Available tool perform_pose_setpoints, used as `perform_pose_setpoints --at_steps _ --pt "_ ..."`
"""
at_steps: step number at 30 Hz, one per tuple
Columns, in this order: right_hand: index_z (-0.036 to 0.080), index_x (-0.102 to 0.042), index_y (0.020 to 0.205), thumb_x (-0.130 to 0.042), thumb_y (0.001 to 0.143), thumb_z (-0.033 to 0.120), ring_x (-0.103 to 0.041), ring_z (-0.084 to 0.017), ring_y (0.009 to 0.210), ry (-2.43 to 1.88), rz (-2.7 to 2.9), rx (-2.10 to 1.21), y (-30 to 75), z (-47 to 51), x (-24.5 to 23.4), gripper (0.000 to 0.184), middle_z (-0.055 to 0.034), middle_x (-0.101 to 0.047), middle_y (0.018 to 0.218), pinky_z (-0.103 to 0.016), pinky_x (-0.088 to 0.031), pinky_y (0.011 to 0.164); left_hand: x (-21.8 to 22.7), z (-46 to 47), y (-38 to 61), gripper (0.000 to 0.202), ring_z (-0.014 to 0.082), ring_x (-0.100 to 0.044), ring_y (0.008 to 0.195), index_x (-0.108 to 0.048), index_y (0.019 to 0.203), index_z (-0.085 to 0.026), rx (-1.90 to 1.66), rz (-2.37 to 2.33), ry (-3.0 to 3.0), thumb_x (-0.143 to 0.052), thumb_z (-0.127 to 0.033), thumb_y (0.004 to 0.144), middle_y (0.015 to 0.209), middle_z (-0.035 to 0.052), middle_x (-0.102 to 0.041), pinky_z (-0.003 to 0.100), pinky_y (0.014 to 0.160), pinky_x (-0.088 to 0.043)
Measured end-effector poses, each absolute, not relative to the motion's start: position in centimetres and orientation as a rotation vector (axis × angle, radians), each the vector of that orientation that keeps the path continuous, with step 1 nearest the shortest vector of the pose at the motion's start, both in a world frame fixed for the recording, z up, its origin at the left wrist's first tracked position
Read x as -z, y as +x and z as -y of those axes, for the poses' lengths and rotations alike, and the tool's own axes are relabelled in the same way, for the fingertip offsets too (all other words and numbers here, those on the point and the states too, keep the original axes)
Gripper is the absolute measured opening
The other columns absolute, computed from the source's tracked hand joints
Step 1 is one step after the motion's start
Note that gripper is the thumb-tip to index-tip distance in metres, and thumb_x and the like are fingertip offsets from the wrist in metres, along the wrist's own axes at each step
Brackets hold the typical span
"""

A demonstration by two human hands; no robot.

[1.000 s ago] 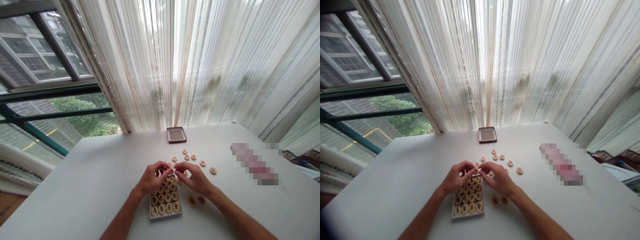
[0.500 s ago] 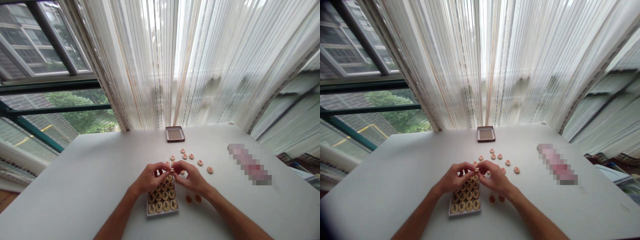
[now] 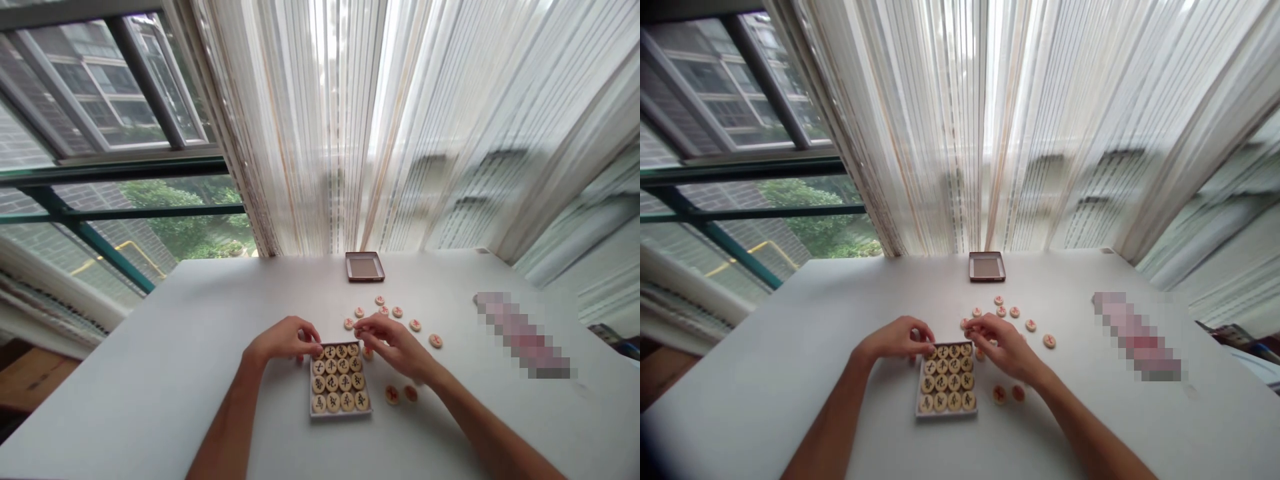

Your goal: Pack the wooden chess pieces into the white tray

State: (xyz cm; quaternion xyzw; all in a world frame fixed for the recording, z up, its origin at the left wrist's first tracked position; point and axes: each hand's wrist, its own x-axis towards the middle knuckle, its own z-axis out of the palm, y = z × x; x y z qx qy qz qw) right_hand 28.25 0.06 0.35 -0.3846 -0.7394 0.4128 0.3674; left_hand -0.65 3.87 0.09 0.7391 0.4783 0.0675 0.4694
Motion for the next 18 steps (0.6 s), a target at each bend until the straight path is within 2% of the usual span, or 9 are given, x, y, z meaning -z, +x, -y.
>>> perform_pose_setpoints --at_steps 11,15,18 --pt "0.021 -0.073 0.091 -0.062 0.09 0.029 -0.065 -0.017 0.074 -1.132 2.102 -0.995 22.9 0.5 -0.7 0.013 -0.0028 -0.071 0.082 -0.027 -0.051 0.065 0.7 -3.9 -0.3 0.037 0.0155 -0.064 0.055 -0.074 0.101 -0.013 -0.226 -1.111 1.762 -0.071 -0.038 0.074 0.071 0.0045 -0.071 0.021 0.05 -0.047" --pt "0.022 -0.072 0.093 -0.061 0.089 0.028 -0.065 -0.018 0.072 -1.161 2.105 -1.005 22.3 0.6 -0.1 0.013 -0.0029 -0.072 0.082 -0.026 -0.049 0.06 1.0 -4.0 -0.3 0.036 0.0167 -0.065 0.057 -0.072 0.105 -0.014 -0.213 -1.095 1.793 -0.067 -0.035 0.076 0.069 0.0036 -0.07 0.022 0.052 -0.048" --pt "0.022 -0.072 0.095 -0.06 0.089 0.027 -0.067 -0.019 0.075 -1.163 2.084 -1.031 22.5 0.6 -0.4 0.014 -0.0034 -0.072 0.085 -0.026 -0.05 0.062 0.7 -3.8 -0.1 0.036 0.0175 -0.066 0.063 -0.072 0.105 -0.016 -0.207 -1.113 1.889 -0.069 -0.037 0.075 0.077 0.0041 -0.072 0.023 0.056 -0.048"
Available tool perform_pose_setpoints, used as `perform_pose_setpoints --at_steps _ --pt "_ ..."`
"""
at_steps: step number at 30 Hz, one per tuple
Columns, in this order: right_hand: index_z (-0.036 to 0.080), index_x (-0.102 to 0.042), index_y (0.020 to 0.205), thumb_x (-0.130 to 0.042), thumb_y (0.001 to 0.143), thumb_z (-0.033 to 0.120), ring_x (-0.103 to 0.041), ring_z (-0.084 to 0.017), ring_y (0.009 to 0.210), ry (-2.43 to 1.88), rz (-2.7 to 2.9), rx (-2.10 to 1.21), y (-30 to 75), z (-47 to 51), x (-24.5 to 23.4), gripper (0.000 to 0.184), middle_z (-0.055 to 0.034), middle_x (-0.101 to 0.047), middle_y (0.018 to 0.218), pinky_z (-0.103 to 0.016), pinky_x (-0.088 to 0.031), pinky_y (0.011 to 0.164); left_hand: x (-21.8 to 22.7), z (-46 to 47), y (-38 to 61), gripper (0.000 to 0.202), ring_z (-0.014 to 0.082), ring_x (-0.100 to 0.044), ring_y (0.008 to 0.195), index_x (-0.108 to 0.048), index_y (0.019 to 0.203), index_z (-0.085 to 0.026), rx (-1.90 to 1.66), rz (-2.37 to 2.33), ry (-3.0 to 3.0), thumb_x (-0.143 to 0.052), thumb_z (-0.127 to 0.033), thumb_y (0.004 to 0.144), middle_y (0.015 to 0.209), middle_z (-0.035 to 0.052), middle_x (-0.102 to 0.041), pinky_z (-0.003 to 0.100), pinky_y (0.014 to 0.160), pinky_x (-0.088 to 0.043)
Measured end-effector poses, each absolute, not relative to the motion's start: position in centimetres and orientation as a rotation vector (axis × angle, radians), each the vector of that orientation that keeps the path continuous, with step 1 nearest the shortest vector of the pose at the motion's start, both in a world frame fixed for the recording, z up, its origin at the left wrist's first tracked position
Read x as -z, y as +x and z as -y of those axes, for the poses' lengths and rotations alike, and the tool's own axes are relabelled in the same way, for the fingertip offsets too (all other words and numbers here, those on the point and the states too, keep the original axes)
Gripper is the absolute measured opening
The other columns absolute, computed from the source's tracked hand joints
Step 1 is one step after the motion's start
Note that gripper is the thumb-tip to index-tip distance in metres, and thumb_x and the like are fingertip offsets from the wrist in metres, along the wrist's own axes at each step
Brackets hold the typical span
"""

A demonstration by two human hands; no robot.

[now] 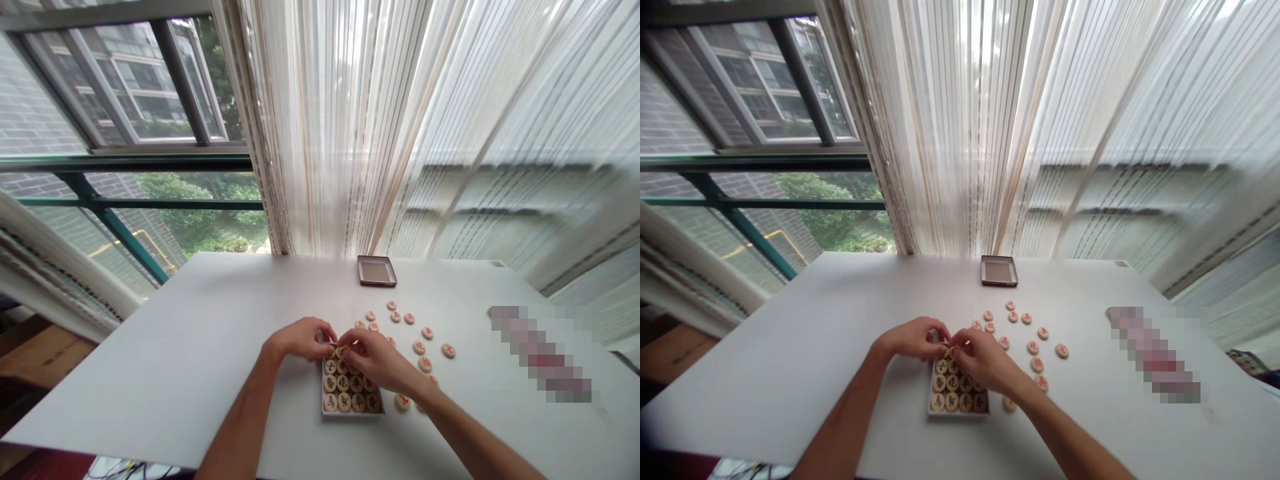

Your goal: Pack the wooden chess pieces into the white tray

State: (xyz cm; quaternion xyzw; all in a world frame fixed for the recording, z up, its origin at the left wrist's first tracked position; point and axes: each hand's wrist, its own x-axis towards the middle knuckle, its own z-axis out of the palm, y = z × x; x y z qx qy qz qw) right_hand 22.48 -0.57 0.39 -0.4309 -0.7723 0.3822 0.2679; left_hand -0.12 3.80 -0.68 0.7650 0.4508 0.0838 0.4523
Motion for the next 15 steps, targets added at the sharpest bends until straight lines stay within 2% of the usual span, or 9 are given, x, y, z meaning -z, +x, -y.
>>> perform_pose_setpoints --at_steps 4,8,11,15 --pt "0.021 -0.071 0.097 -0.059 0.088 0.025 -0.068 -0.019 0.078 -1.199 2.055 -1.098 23.11 0.46 -1.04 0.015 -0.0037 -0.073 0.088 -0.027 -0.052 0.065 0.22 -3.49 0.13 0.037 0.0188 -0.066 0.075 -0.073 0.1 -0.02 -0.244 -1.133 2.053 -0.077 -0.036 0.067 0.091 0.0041 -0.072 0.022 0.064 -0.049" --pt "0.022 -0.069 0.098 -0.058 0.089 0.024 -0.066 -0.016 0.068 -1.205 2.029 -1.178 23.42 0.47 -1.12 0.015 -0.0016 -0.072 0.08 -0.024 -0.048 0.057 0.23 -3.39 0.16 0.035 0.0185 -0.065 0.075 -0.072 0.103 -0.02 -0.233 -1.122 2.041 -0.074 -0.032 0.07 0.091 0.0034 -0.071 0.022 0.063 -0.049" --pt "0.022 -0.069 0.094 -0.058 0.089 0.025 -0.065 -0.015 0.064 -1.195 2.031 -1.183 23.35 0.6 -1.03 0.013 -0.0005 -0.071 0.075 -0.022 -0.044 0.053 0.31 -3.39 0.11 0.04 0.0184 -0.065 0.074 -0.071 0.105 -0.02 -0.224 -1.126 2.009 -0.076 -0.036 0.069 0.089 0.0032 -0.07 0.022 0.061 -0.048" --pt "0.021 -0.069 0.096 -0.059 0.087 0.023 -0.067 -0.016 0.068 -1.181 1.996 -1.218 23.4 0.57 -1.17 0.013 -0.0007 -0.071 0.075 -0.023 -0.047 0.056 0.39 -3.35 0.1 0.049 0.0185 -0.065 0.074 -0.069 0.108 -0.02 -0.201 -1.124 1.992 -0.081 -0.035 0.062 0.091 0.003 -0.069 0.022 0.06 -0.048"
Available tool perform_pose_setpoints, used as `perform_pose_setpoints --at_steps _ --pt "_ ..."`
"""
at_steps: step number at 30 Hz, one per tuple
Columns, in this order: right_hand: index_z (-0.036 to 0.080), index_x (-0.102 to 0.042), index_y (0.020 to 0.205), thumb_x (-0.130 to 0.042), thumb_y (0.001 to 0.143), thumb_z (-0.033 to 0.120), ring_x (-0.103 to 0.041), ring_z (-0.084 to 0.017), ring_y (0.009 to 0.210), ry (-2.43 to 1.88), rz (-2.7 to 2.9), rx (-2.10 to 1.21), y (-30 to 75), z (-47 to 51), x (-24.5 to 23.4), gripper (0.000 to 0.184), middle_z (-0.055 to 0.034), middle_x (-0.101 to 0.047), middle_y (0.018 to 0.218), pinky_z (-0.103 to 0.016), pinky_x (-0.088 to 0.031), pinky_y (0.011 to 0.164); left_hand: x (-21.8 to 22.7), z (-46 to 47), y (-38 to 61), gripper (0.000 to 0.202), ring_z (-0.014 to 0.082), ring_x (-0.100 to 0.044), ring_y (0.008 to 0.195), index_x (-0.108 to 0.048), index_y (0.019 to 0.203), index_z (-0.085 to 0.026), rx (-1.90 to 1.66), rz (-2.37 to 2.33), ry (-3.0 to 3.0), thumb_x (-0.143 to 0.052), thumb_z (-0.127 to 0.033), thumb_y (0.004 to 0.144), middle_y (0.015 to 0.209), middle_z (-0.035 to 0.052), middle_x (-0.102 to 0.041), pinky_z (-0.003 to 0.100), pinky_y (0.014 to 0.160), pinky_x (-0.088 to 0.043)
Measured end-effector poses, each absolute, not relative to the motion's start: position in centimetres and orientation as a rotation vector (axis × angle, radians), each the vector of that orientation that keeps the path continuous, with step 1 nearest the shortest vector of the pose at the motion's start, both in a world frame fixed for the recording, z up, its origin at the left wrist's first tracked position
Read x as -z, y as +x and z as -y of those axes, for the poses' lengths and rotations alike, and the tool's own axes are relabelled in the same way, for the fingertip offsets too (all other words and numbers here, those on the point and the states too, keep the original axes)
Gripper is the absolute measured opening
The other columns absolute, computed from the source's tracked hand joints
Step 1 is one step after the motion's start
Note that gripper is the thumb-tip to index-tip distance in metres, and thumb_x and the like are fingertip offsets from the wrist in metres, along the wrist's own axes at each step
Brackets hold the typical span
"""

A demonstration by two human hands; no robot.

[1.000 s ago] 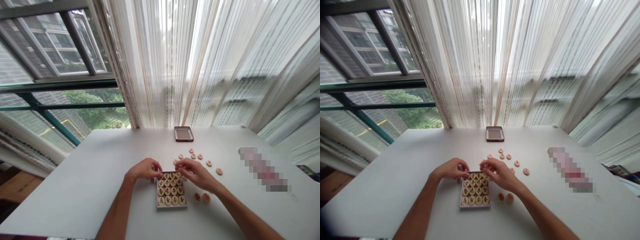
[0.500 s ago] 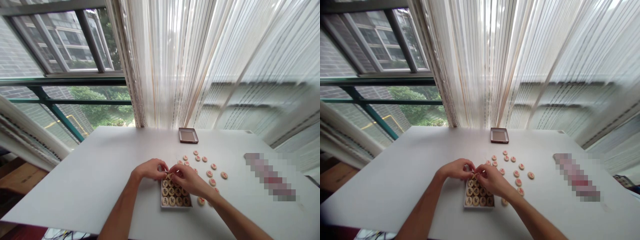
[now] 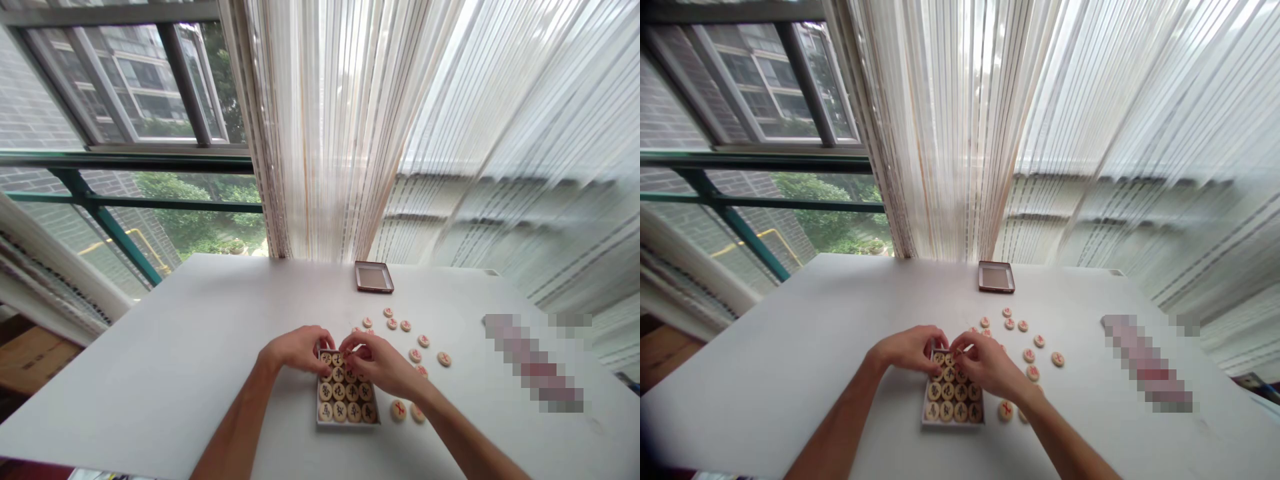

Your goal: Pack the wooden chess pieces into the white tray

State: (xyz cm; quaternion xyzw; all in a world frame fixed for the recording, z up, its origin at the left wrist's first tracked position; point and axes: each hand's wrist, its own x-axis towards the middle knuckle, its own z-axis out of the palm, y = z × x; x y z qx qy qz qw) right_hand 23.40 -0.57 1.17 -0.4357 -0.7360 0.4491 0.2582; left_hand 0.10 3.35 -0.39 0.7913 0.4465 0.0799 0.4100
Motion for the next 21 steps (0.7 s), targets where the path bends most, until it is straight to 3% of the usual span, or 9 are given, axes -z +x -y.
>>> perform_pose_setpoints --at_steps 6,11,15,21 --pt "0.02 -0.067 0.101 -0.062 0.085 0.02 -0.069 -0.017 0.075 -1.11 1.887 -1.411 23.9 0.2 -1.8 0.017 -0.0009 -0.072 0.079 -0.025 -0.051 0.062 0.5 -3.3 0.1 0.045 0.0178 -0.065 0.074 -0.069 0.109 -0.021 -0.235 -1.081 2.011 -0.077 -0.03 0.066 0.093 0.0033 -0.069 0.023 0.062 -0.049" --pt "0.02 -0.069 0.104 -0.062 0.086 0.021 -0.071 -0.02 0.084 -1.097 1.827 -1.427 24.1 -0.1 -1.7 0.02 -0.0028 -0.074 0.083 -0.03 -0.055 0.074 -0.4 -3.1 0.5 0.032 0.016 -0.062 0.073 -0.07 0.104 -0.02 -0.439 -1.108 2.064 -0.071 -0.039 0.078 0.093 0.0038 -0.069 0.023 0.064 -0.048" --pt "0.019 -0.07 0.102 -0.06 0.091 0.028 -0.072 -0.021 0.087 -1.07 1.747 -1.42 23.8 -0.5 -0.8 0.018 -0.0041 -0.074 0.088 -0.034 -0.057 0.08 -1.2 -2.9 1.4 0.027 0.0138 -0.058 0.07 -0.069 0.098 -0.018 -0.624 -1.066 2.02 -0.063 -0.042 0.087 0.088 0.0031 -0.07 0.022 0.063 -0.046" --pt "0.019 -0.063 0.106 -0.068 0.087 0.039 -0.073 -0.021 0.087 -1.009 1.659 -1.42 23.0 -0.7 0.1 0.028 -0.0061 -0.071 0.099 -0.034 -0.059 0.078 -0.7 -3.1 2.0 0.027 0.0116 -0.055 0.065 -0.067 0.091 -0.016 -0.747 -1.033 1.948 -0.067 -0.042 0.085 0.082 0.0022 -0.068 0.02 0.057 -0.043"
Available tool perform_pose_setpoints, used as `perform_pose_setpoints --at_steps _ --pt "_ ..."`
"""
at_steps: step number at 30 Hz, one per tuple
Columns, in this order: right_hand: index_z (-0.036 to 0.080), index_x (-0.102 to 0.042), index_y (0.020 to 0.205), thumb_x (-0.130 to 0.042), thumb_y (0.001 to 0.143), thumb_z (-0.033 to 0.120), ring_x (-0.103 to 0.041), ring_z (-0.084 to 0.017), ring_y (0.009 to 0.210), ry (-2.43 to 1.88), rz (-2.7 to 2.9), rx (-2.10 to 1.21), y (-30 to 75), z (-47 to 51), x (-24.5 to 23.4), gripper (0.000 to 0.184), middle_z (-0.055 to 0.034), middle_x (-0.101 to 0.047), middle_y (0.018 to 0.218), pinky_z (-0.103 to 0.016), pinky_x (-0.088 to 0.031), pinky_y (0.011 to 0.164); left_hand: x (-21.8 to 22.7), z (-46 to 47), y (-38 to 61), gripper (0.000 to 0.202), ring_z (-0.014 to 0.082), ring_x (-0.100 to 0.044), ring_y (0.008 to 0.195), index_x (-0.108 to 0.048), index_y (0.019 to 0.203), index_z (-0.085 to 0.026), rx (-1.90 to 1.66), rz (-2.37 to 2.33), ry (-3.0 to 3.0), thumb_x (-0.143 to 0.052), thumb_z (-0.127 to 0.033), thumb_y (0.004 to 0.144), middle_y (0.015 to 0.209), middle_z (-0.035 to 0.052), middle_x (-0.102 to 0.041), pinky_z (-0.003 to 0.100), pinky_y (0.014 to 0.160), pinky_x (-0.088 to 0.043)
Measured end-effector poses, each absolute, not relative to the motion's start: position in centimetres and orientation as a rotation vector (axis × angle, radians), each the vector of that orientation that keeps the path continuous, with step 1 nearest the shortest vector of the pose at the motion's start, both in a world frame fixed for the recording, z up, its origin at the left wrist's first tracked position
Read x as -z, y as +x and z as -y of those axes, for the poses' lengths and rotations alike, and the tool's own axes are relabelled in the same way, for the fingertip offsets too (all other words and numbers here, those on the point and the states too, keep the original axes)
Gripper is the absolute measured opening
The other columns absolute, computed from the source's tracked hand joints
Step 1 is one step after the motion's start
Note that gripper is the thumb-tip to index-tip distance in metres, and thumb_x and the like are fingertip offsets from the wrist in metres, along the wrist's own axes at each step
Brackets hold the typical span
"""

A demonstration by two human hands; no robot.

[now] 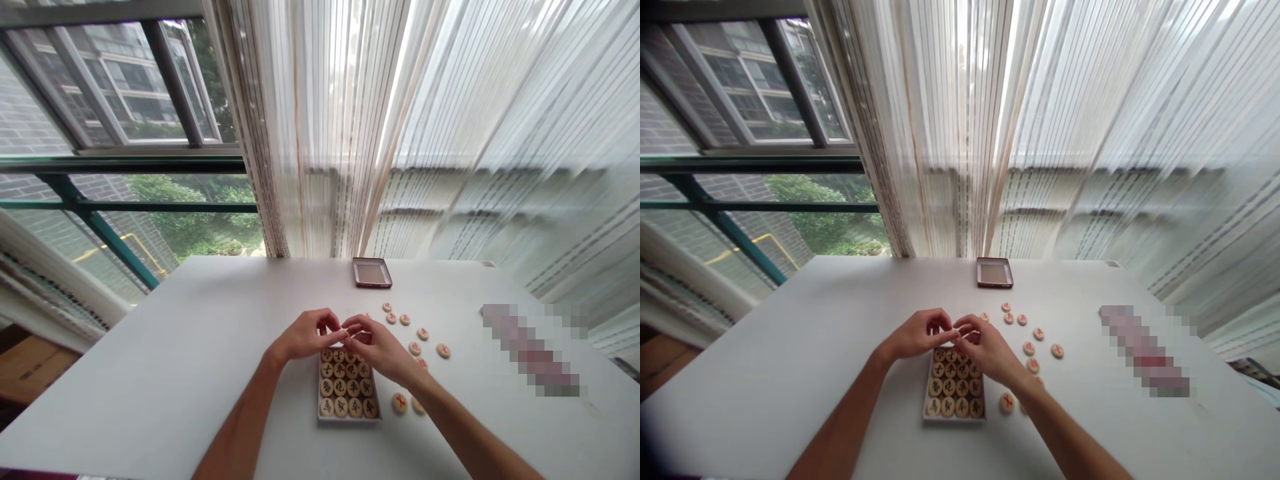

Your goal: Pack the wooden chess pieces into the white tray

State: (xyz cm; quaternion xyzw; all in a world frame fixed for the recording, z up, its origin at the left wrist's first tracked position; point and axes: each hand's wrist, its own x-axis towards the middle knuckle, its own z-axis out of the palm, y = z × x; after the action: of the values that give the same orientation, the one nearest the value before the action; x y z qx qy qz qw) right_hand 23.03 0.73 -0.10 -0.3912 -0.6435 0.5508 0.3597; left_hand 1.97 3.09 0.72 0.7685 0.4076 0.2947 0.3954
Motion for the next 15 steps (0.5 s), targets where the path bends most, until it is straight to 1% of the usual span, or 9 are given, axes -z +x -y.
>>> perform_pose_setpoints --at_steps 5,8,11,15 --pt "0.021 -0.061 0.102 -0.069 0.085 0.027 -0.072 -0.019 0.085 -1.136 1.781 -1.163 22.4 0.0 0.3 0.021 -0.0042 -0.07 0.096 -0.031 -0.058 0.075 0.1 -3.5 1.9 0.025 0.0134 -0.061 0.07 -0.067 0.095 -0.015 -0.745 -1.011 1.901 -0.068 -0.038 0.084 0.082 0.0038 -0.069 0.021 0.061 -0.047" --pt "0.021 -0.061 0.101 -0.067 0.086 0.023 -0.07 -0.017 0.08 -1.14 1.86 -0.973 22.3 0.4 0.4 0.016 -0.0032 -0.069 0.094 -0.03 -0.058 0.073 0.1 -3.5 2.0 0.027 0.0156 -0.065 0.075 -0.068 0.095 -0.014 -0.719 -0.998 1.87 -0.068 -0.039 0.085 0.082 0.0054 -0.071 0.023 0.064 -0.049" --pt "0.022 -0.063 0.098 -0.064 0.09 0.023 -0.067 -0.016 0.08 -1.106 1.964 -0.788 22.4 0.8 0.4 0.008 -0.0027 -0.067 0.093 -0.03 -0.056 0.073 -0.3 -3.4 1.7 0.03 0.015 -0.065 0.072 -0.067 0.097 -0.014 -0.649 -0.972 1.835 -0.065 -0.043 0.087 0.082 0.0057 -0.072 0.022 0.061 -0.048" --pt "0.024 -0.063 0.102 -0.06 0.093 0.02 -0.065 -0.017 0.085 -1.084 2.095 -0.661 22.9 1.3 0.0 0.01 -0.0029 -0.067 0.097 -0.031 -0.054 0.078 -0.8 -3.9 0.2 0.034 0.0145 -0.063 0.068 -0.068 0.094 -0.014 -0.57 -1.043 1.877 -0.059 -0.047 0.09 0.081 0.0058 -0.073 0.022 0.06 -0.046"
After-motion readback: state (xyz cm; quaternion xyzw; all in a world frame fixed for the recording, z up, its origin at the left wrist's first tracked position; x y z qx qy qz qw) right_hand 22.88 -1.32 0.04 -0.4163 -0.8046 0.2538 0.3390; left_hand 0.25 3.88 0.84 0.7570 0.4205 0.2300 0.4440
